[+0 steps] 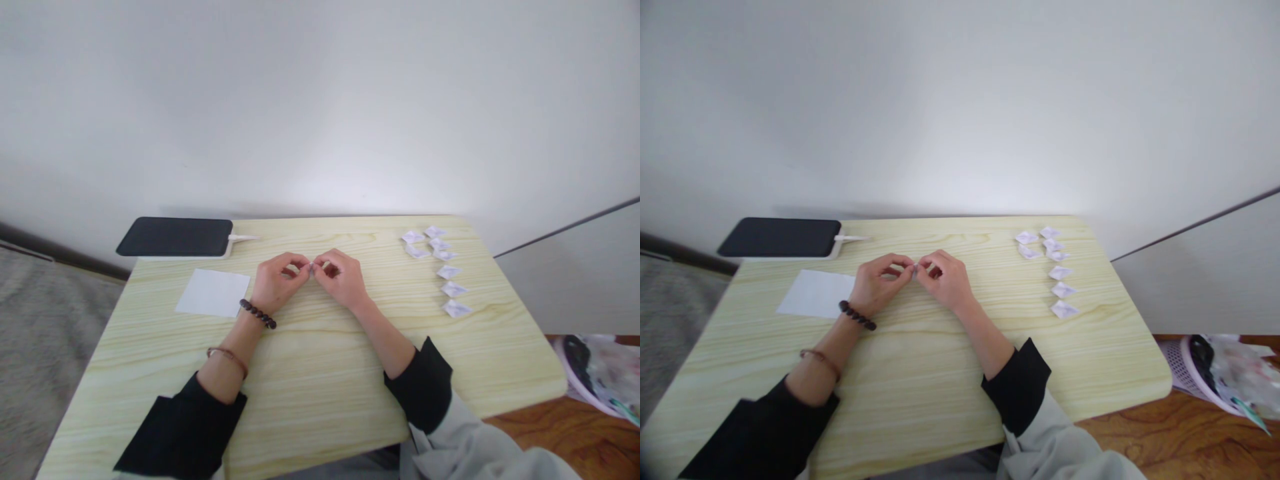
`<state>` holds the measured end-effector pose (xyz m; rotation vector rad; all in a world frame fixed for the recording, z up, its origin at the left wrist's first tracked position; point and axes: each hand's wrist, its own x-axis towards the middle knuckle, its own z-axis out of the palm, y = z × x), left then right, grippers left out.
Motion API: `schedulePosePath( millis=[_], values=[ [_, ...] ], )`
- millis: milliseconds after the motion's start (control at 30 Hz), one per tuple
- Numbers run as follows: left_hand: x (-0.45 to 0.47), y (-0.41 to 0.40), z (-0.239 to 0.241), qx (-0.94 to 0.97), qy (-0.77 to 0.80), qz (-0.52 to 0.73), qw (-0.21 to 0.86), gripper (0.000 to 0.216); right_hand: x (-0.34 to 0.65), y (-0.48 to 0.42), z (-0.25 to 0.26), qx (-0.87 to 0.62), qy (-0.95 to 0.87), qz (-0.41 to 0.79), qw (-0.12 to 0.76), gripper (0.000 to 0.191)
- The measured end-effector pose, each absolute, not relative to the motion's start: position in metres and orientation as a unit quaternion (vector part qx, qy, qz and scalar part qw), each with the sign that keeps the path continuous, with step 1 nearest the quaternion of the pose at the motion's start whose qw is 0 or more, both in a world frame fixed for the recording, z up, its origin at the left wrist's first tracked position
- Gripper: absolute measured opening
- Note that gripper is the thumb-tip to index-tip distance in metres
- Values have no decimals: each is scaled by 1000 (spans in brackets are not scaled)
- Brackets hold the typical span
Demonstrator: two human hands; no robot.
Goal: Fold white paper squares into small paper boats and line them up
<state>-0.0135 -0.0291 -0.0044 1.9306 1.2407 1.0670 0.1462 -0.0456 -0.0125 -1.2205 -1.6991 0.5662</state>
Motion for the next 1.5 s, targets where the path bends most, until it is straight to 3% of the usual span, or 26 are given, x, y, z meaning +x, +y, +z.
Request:
schedulePosePath(
  millis=[200,333,800,1300,1500],
  values=[
    [-18,-25,-3,675,512,429,314,17,149,-44,-14,-519,-641,265,500,10],
    [-17,-25,-5,714,462,411,329,21,149,-44,-16,-483,-693,226,485,11],
    [-16,-27,-13,771,418,441,192,13,146,-46,-13,-483,-729,155,460,13],
    [-12,-29,-8,671,491,474,289,17,145,-45,-15,-503,-662,199,519,13],
    [-11,-26,-7,592,456,520,414,26,145,-43,-17,-504,-576,295,572,18]
  ],
)
